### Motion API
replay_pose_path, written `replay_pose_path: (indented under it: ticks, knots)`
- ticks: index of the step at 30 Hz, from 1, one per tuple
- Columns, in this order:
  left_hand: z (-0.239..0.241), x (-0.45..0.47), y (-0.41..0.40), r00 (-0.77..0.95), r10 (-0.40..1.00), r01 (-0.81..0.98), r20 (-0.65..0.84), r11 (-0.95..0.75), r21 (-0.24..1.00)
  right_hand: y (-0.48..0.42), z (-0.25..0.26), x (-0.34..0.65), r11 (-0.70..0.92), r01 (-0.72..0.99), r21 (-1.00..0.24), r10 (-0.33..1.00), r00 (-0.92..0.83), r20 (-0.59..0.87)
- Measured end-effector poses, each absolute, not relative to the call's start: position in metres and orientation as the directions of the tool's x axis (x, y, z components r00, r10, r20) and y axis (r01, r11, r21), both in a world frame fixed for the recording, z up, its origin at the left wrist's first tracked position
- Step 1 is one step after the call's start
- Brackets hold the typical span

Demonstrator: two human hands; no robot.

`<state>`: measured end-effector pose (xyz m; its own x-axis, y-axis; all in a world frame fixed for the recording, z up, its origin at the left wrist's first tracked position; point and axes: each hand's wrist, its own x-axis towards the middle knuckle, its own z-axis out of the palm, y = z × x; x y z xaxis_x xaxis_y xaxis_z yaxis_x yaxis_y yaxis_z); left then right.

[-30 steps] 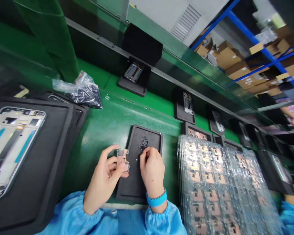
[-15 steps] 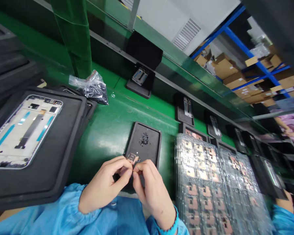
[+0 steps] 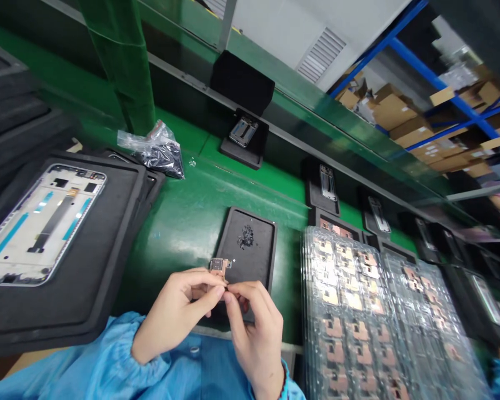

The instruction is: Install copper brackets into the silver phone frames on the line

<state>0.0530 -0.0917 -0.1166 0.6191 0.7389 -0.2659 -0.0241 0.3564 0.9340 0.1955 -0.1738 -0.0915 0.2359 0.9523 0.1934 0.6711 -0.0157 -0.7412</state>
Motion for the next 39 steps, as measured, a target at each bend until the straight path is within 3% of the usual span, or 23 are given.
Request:
replay_pose_path:
  ticks: [6,11,14,25,39]
  knots:
    - [-0.115,0.047,-0.090,0.664,0.673,0.027,-0.325,0.413,0.910,-0.175,-0.094,0.196,-0.063,0.554,-0.830,0.964,0.248,0.092]
    - [-0.117,0.043,-0.093,0.643,0.684,0.076,-0.345,0.391,0.917,-0.176,-0.091,0.212,-0.366,0.254,-0.895,0.929,0.160,-0.335]
    - [-0.117,0.041,-0.093,0.661,0.683,0.101,-0.311,0.329,0.939,-0.174,-0.093,0.215,-0.457,0.199,-0.867,0.889,0.072,-0.452]
    - [-0.118,0.036,-0.093,0.665,0.682,0.332,-0.305,0.096,0.938,-0.173,-0.097,0.215,-0.475,0.241,-0.846,0.879,0.101,-0.465]
    - [-0.117,0.032,-0.094,0.711,0.630,0.337,-0.312,0.085,0.938,-0.174,-0.090,0.214,-0.471,0.393,-0.789,0.879,0.141,-0.455]
